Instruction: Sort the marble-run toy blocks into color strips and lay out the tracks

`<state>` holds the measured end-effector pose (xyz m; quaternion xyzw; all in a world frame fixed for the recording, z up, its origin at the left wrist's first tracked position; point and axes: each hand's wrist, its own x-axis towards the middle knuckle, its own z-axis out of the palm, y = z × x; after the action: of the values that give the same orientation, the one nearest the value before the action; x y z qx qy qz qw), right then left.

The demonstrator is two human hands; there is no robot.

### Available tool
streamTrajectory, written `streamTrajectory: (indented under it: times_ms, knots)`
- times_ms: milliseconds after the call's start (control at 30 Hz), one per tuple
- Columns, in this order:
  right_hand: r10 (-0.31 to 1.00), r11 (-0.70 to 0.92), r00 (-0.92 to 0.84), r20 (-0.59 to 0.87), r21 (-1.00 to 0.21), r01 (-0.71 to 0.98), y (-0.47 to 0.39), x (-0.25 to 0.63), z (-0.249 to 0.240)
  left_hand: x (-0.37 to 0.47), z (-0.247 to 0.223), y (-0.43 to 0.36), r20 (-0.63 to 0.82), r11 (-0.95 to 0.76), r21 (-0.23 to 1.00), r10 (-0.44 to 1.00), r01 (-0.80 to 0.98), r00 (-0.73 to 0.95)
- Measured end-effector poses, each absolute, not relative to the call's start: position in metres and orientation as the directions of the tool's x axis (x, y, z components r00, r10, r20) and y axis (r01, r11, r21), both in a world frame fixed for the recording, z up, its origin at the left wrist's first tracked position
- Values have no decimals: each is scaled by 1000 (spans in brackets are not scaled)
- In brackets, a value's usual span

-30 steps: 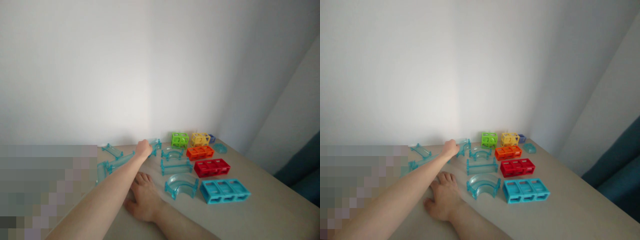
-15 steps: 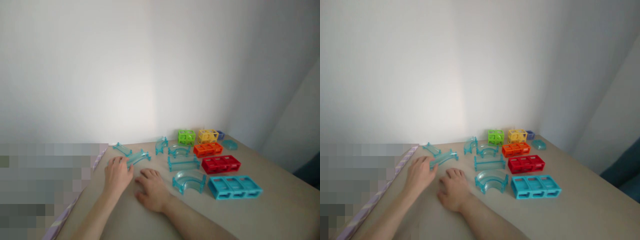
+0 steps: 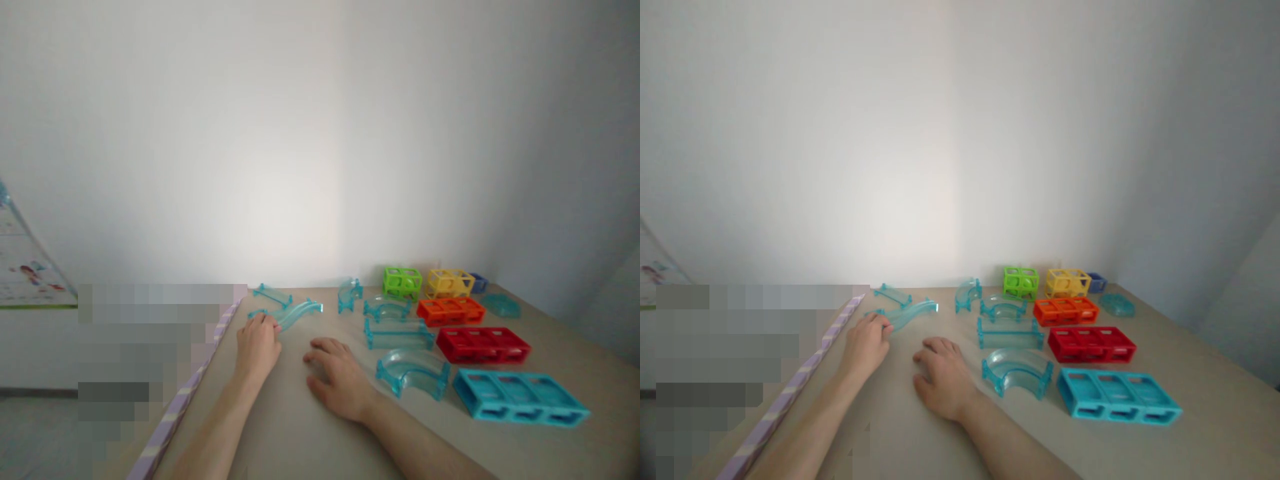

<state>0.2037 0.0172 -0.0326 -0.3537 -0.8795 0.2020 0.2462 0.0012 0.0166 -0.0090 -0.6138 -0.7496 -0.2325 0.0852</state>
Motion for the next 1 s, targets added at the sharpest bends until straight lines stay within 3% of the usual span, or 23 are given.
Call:
streamTrajectory:
  times_ms: [200, 300, 400, 733, 867, 1000]
  knots:
    - [756, 626, -572, 319, -608, 489, 17, 202, -32, 13, -1, 12, 544, 52, 531, 744, 845, -388]
    - [796, 574, -510, 325, -671, 469, 18, 200, -34, 22, -1, 10, 481, -42, 749, 721, 661, -499]
    - [820, 538, -470, 328, -723, 435, 20, 199, -36, 26, -7, 13, 392, -83, 855, 749, 511, -534]
    - [912, 400, -253, 324, -843, 360, 29, 196, -45, 20, -24, 24, 233, -201, 972, 815, 119, -530]
    - [931, 366, -133, 341, -881, 301, 32, 195, -49, 29, -13, 18, 198, -236, 971, 878, -34, -435]
    - [926, 376, -132, 355, -900, 219, 31, 194, -47, 36, -6, 14, 190, -231, 966, 938, -113, -290]
